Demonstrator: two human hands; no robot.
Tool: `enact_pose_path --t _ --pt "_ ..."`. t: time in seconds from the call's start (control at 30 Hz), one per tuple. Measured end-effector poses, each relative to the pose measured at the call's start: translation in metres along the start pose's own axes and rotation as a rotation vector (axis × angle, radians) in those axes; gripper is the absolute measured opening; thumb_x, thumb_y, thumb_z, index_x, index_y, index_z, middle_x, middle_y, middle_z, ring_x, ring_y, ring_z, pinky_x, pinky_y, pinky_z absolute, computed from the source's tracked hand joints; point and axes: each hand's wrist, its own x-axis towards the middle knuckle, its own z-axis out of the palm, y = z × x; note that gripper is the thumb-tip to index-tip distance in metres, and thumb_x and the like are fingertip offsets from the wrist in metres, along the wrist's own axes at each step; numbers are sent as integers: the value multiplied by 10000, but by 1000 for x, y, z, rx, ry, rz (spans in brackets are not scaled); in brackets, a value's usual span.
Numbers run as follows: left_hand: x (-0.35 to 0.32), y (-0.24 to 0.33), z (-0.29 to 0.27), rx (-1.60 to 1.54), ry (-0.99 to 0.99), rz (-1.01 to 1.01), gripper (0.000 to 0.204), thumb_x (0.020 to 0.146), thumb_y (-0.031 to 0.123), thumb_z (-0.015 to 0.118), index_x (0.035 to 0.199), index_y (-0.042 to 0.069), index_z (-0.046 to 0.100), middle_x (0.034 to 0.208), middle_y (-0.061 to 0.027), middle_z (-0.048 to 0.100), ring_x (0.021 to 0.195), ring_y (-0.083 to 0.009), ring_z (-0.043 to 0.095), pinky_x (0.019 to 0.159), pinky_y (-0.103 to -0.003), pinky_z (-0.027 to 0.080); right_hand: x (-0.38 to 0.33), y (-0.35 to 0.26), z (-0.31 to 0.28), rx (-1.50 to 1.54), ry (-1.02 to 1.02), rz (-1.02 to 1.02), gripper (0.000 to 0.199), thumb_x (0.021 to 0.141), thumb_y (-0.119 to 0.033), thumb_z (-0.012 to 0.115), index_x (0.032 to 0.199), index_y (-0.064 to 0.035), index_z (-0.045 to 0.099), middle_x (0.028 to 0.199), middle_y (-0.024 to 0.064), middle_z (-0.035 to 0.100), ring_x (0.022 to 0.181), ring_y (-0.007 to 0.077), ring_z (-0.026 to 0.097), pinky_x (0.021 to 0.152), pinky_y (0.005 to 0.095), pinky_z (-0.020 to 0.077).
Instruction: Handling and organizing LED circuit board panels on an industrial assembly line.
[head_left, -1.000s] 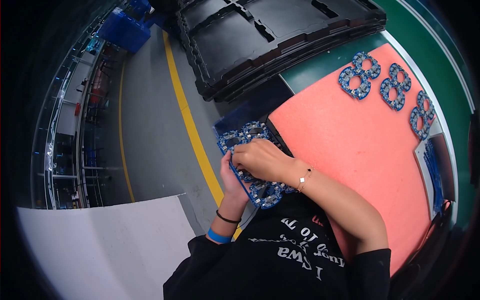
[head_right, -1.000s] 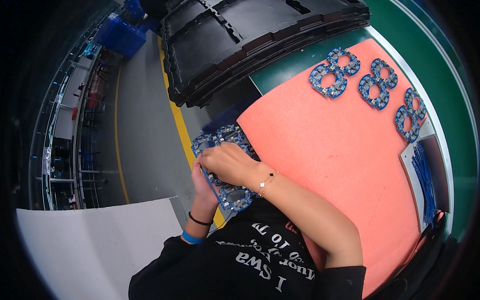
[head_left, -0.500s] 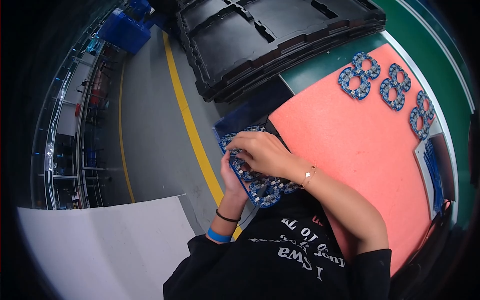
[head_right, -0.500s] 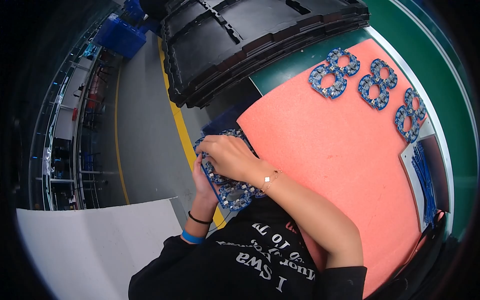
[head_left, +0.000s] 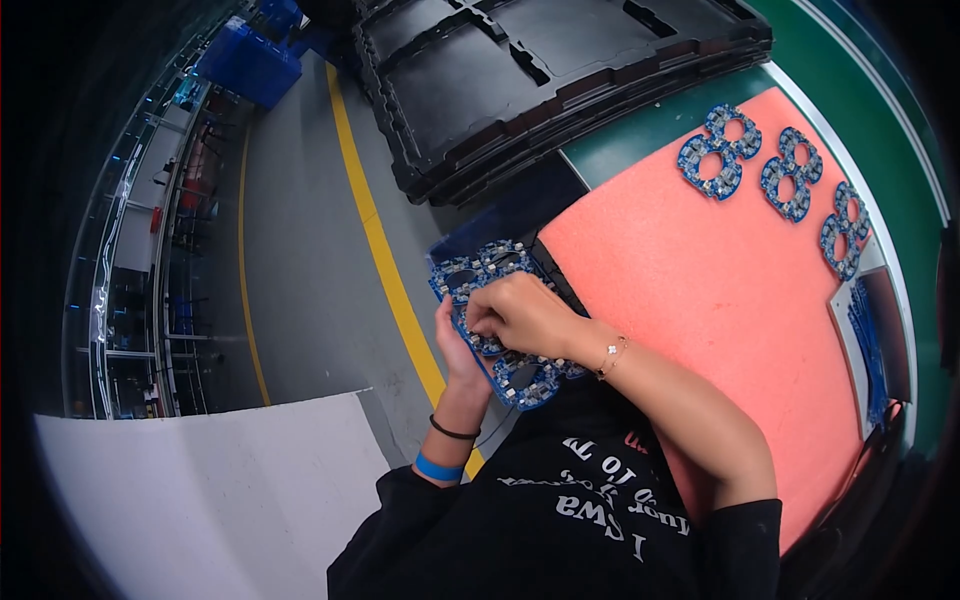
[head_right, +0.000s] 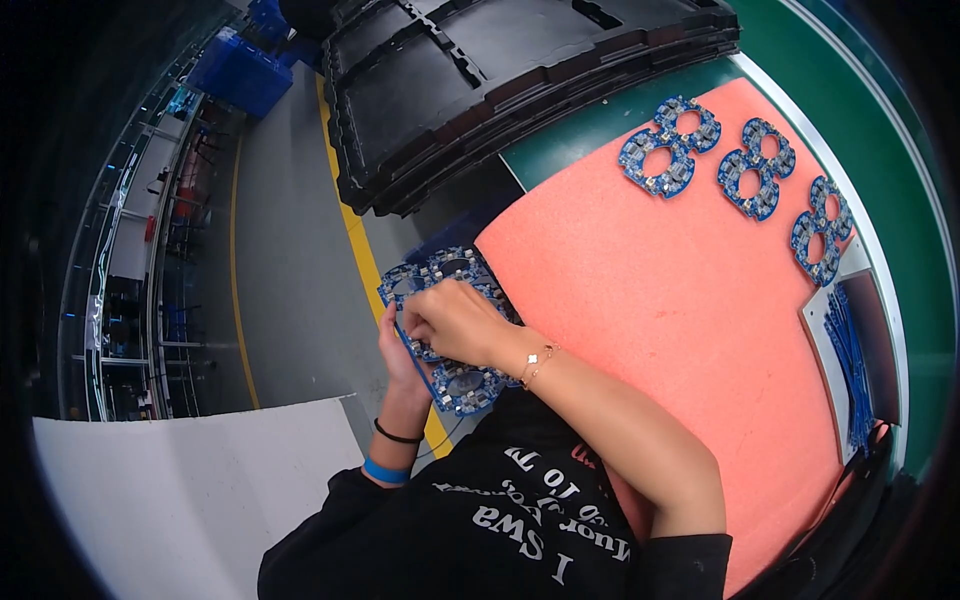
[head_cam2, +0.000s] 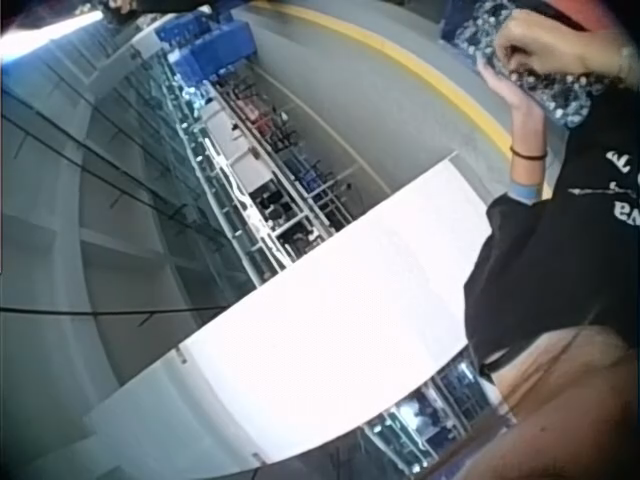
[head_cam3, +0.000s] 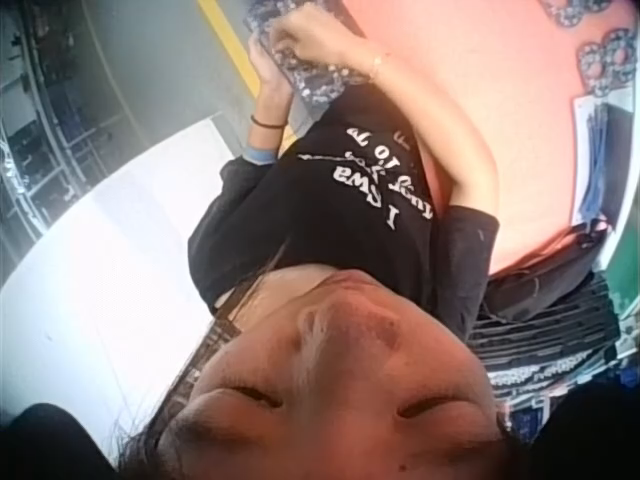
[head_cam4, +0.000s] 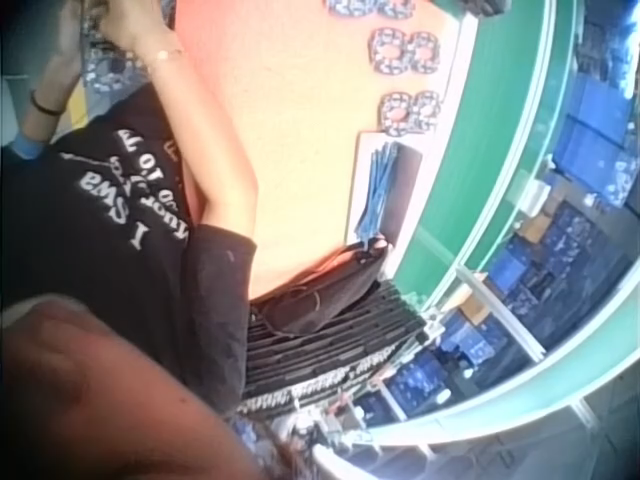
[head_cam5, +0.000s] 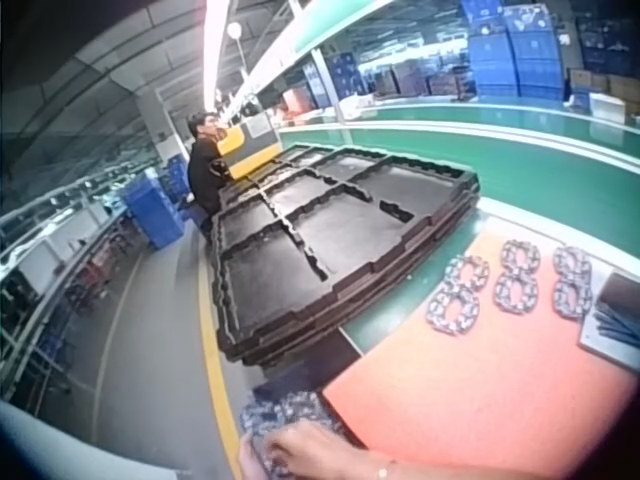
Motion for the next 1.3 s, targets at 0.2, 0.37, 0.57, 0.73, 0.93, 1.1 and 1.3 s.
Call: enact_pose_path --t 0.2,0.37,0.57,0.73,0.93,1.1,1.3 --pt "-5 4 -4 -59 -140 35 426 874 415 312 1042 83 519 927 -53 587 859 -164 572 776 -325 476 -1 -2 -5 -123 239 -51 77 698 -26 627 772 -8 611 798 87 594 754 263 595 660 339 465" --pt "-6 5 0 -68 -28 11 423 873 419 317 1026 83 523 900 -50 588 821 -161 575 743 -319 485 -5 3 0 -211 -55 -11 86 688 -31 630 772 -17 615 809 95 586 759 271 587 647 340 462" --pt "6 2 -13 -90 -76 -28 528 851 471 287 1104 60 500 1031 -100 575 984 -216 545 840 -370 454 -3 7 4 -145 -18 -22 112 658 31 612 767 10 597 715 134 584 712 293 592 609 348 462" --pt "-2 7 -6 -200 -165 -5 463 873 428 286 1070 67 500 932 -118 602 826 -247 608 741 -376 513 2 0 -4 -67 252 -38 108 675 39 598 774 4 571 784 117 567 759 296 565 638 354 457" --pt "-5 8 -9 -206 -184 8 487 876 412 276 1134 56 486 1003 -130 597 872 -261 602 760 -406 508 -4 9 -4 -251 82 -7 150 639 -22 660 769 -30 586 843 84 567 798 273 561 659 352 461" --pt "4 4 -24 -191 -272 16 503 874 423 295 1159 48 471 1051 -152 583 924 -282 591 760 -439 505 -4 8 -3 -328 0 -2 142 585 1 663 682 -29 564 731 91 572 712 284 577 622 363 465" --pt "-3 7 -11 -155 -144 -25 523 866 462 230 1118 85 491 979 -112 596 817 -269 588 684 -435 500 1 9 -3 -178 281 8 166 596 -1 652 744 -28 584 742 97 568 729 292 577 632 371 464"
